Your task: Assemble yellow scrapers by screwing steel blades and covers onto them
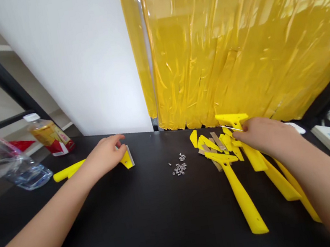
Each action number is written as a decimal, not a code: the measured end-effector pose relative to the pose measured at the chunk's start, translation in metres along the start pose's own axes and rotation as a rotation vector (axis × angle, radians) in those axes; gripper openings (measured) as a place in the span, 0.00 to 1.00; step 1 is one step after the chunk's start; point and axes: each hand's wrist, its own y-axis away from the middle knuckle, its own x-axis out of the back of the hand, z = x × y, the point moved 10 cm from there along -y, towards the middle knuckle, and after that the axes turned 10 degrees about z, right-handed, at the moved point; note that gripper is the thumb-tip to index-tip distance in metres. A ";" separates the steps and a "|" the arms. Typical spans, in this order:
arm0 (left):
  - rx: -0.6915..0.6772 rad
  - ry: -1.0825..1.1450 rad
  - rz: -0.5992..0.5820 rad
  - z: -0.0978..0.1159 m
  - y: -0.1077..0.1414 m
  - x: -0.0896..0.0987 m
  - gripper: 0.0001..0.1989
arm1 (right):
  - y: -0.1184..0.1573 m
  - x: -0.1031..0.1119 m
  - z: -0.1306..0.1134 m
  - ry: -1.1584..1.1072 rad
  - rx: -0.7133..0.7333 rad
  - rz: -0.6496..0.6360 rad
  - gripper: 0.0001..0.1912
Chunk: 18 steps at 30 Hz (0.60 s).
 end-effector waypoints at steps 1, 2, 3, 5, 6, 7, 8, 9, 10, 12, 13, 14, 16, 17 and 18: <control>-0.035 0.054 0.011 0.014 0.007 0.001 0.23 | 0.007 0.001 -0.009 -0.051 -0.010 -0.052 0.21; -0.068 0.118 0.004 0.029 0.015 0.000 0.22 | 0.015 0.003 -0.025 -0.134 0.007 -0.102 0.23; -0.098 0.187 -0.017 0.045 0.026 -0.003 0.22 | 0.026 0.002 -0.044 -0.236 0.046 -0.160 0.24; -0.150 0.362 -0.113 0.078 0.051 -0.012 0.22 | 0.053 0.000 -0.087 -0.417 0.118 -0.276 0.26; -0.128 0.612 -0.233 0.094 0.065 -0.020 0.22 | 0.068 -0.004 -0.110 -0.538 0.151 -0.353 0.25; -0.090 0.837 -0.354 0.108 0.080 -0.027 0.23 | 0.088 -0.010 -0.136 -0.814 0.149 -0.516 0.22; -0.045 1.019 -0.444 0.119 0.092 -0.031 0.24 | 0.110 -0.017 -0.159 -1.024 0.121 -0.705 0.19; 0.000 1.147 -0.525 0.127 0.103 -0.035 0.25 | 0.129 -0.023 -0.177 -1.152 0.096 -0.862 0.17; 0.064 1.249 -0.567 0.130 0.109 -0.037 0.25 | 0.144 -0.027 -0.189 -1.234 0.067 -0.969 0.14; 0.159 1.386 -0.646 0.134 0.118 -0.041 0.22 | 0.163 -0.035 -0.202 -1.352 -0.029 -1.129 0.12; 0.194 1.430 -0.677 0.135 0.120 -0.042 0.20 | 0.167 -0.037 -0.204 -1.401 -0.065 -1.161 0.13; 0.222 1.466 -0.701 0.134 0.121 -0.043 0.17 | 0.166 -0.038 -0.205 -1.453 -0.091 -1.171 0.14; 0.268 1.522 -0.721 0.132 0.120 -0.045 0.13 | 0.160 -0.037 -0.206 -1.542 -0.107 -1.143 0.17; 0.290 1.547 -0.719 0.130 0.119 -0.046 0.12 | 0.157 -0.035 -0.206 -1.568 -0.104 -1.132 0.18; 0.308 1.566 -0.722 0.129 0.118 -0.047 0.11 | 0.155 -0.033 -0.207 -1.574 -0.097 -1.138 0.19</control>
